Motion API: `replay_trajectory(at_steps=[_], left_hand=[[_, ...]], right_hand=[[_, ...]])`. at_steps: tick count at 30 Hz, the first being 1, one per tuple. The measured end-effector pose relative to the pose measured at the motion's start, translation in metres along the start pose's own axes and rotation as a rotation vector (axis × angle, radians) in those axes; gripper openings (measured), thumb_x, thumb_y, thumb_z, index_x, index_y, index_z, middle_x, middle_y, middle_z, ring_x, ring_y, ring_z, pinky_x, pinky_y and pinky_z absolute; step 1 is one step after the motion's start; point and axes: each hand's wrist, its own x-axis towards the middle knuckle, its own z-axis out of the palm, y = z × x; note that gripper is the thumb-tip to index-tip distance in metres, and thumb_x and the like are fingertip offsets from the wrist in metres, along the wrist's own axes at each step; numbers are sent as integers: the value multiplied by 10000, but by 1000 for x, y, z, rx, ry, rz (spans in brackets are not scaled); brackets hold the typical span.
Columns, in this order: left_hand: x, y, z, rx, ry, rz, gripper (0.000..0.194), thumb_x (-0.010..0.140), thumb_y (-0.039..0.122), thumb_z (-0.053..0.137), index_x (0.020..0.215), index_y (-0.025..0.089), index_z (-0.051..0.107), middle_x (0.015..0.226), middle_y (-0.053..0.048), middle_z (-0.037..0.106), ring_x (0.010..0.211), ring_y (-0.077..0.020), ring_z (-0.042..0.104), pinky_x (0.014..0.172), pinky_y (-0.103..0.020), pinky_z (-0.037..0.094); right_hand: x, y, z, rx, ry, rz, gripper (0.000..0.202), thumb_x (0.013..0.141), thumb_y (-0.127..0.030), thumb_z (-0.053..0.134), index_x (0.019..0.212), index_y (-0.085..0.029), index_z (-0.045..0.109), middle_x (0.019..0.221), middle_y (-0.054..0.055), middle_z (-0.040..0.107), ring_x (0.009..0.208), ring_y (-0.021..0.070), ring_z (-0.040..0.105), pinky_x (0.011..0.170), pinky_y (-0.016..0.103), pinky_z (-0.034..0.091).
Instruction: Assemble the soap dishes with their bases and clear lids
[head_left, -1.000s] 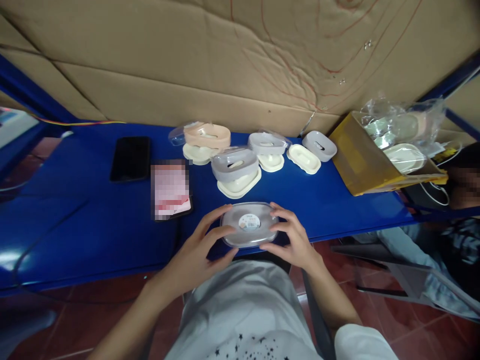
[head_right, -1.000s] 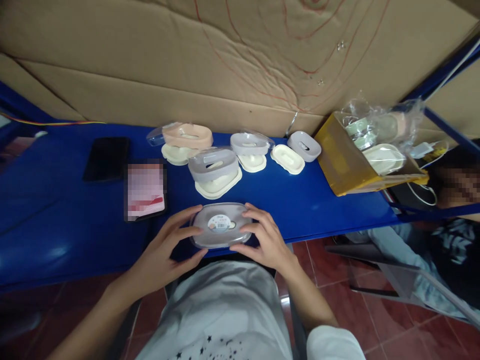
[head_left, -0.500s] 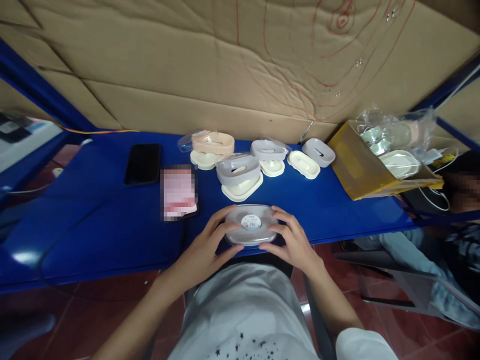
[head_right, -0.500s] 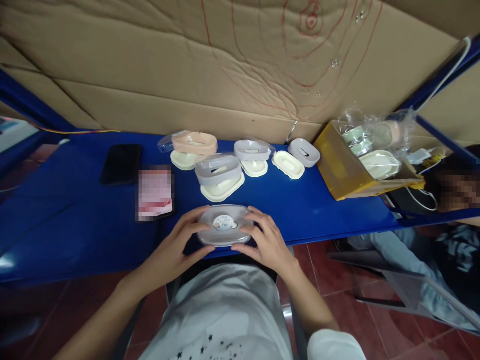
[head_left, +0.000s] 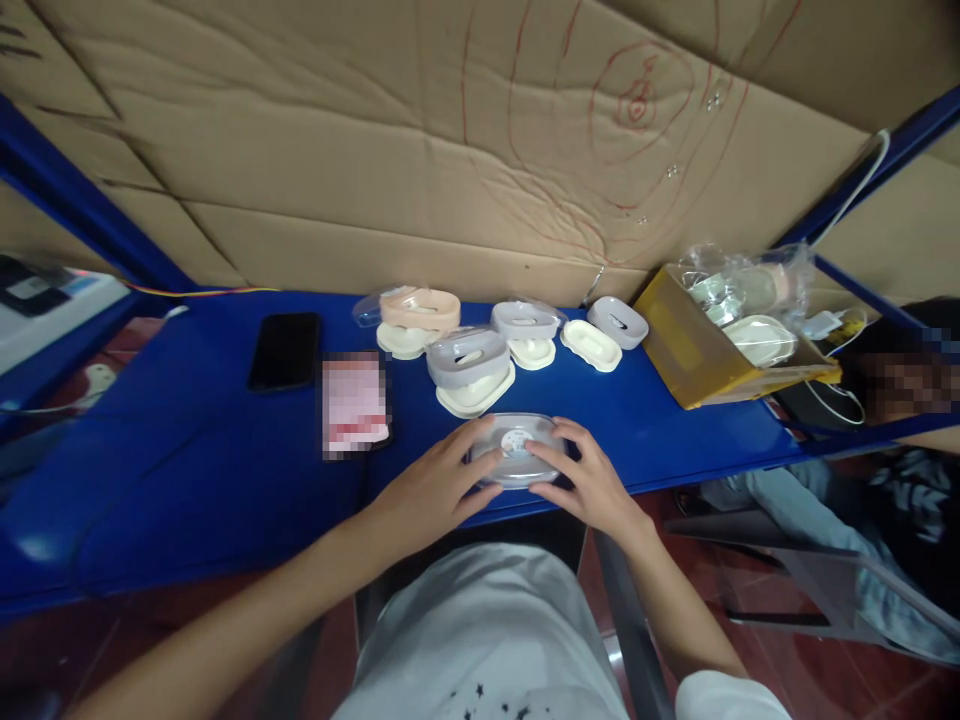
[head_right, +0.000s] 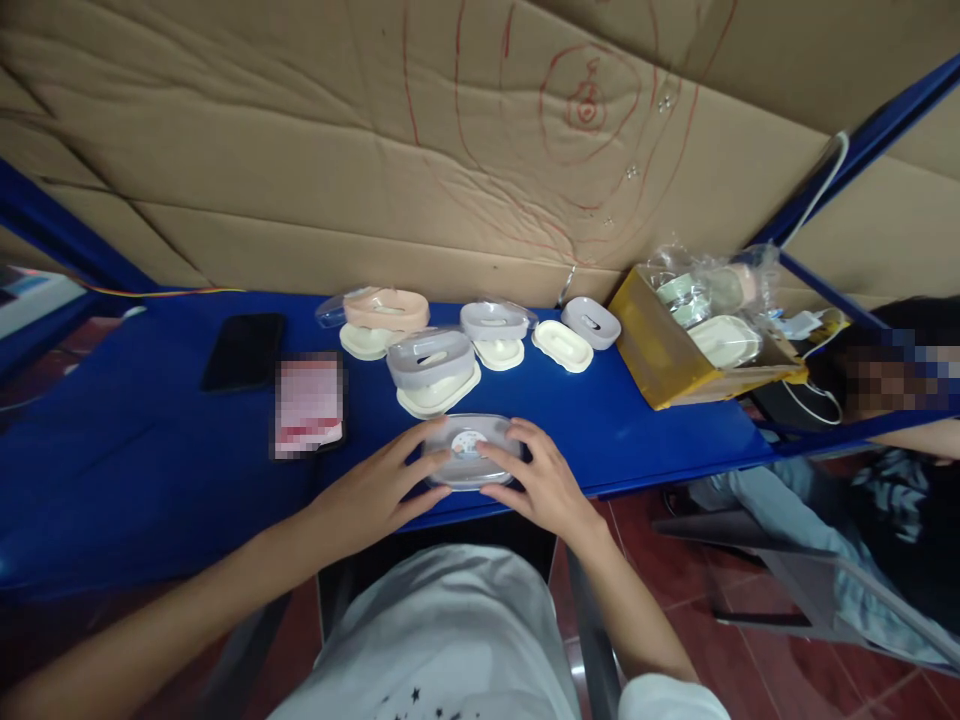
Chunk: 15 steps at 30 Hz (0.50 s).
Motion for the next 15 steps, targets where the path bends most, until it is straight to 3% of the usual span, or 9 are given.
replay_trajectory(at_steps=[2,4,7,9,11,15], left_hand=[[14,-11,-14,6,-38,36,395,1096,392,623,1482,312,609,1681,-130,487,1465,-353,600,1186,-547,557],[30,-27,-29,91,4,9,425,1096,387,609,1515,314,593,1694,-139,477,1492,-383,565,1211,-599,512],[53,-56,-42,222,83,-135,449,1087,330,577,1531,264,588,1701,-188,459,1567,-435,459,1265,-681,390],[65,-74,-43,222,96,-288,525,1057,373,626,1561,242,556,1709,-217,438,1585,-476,415,1259,-731,347],[70,-87,-40,180,74,-379,595,1039,432,647,1587,241,517,1682,-221,472,1540,-491,470,1204,-742,407],[68,-96,-35,113,73,-397,578,1020,519,654,1507,231,538,1542,-173,601,1395,-421,615,1111,-614,545]], right_hand=[[-7,12,-9,-25,-7,57,559,1037,-439,736,1570,-378,580,1441,138,570,1477,370,571,1142,586,586],[-13,25,-21,-90,6,129,530,1065,-426,690,1579,-380,569,1482,142,568,1519,386,534,1175,624,540],[-16,39,-39,-219,51,226,616,1080,-442,659,1660,-383,459,1620,154,514,1629,446,364,1247,751,377],[-8,39,-44,-237,77,241,724,1077,-465,660,1721,-378,342,1712,161,439,1653,458,306,1260,773,327],[8,34,-41,-180,63,175,746,1082,-455,652,1738,-378,303,1722,151,446,1633,423,366,1265,719,366],[52,22,-21,-71,-52,-55,570,1110,-407,611,1659,-363,466,1655,122,545,1571,348,481,1262,627,422]])
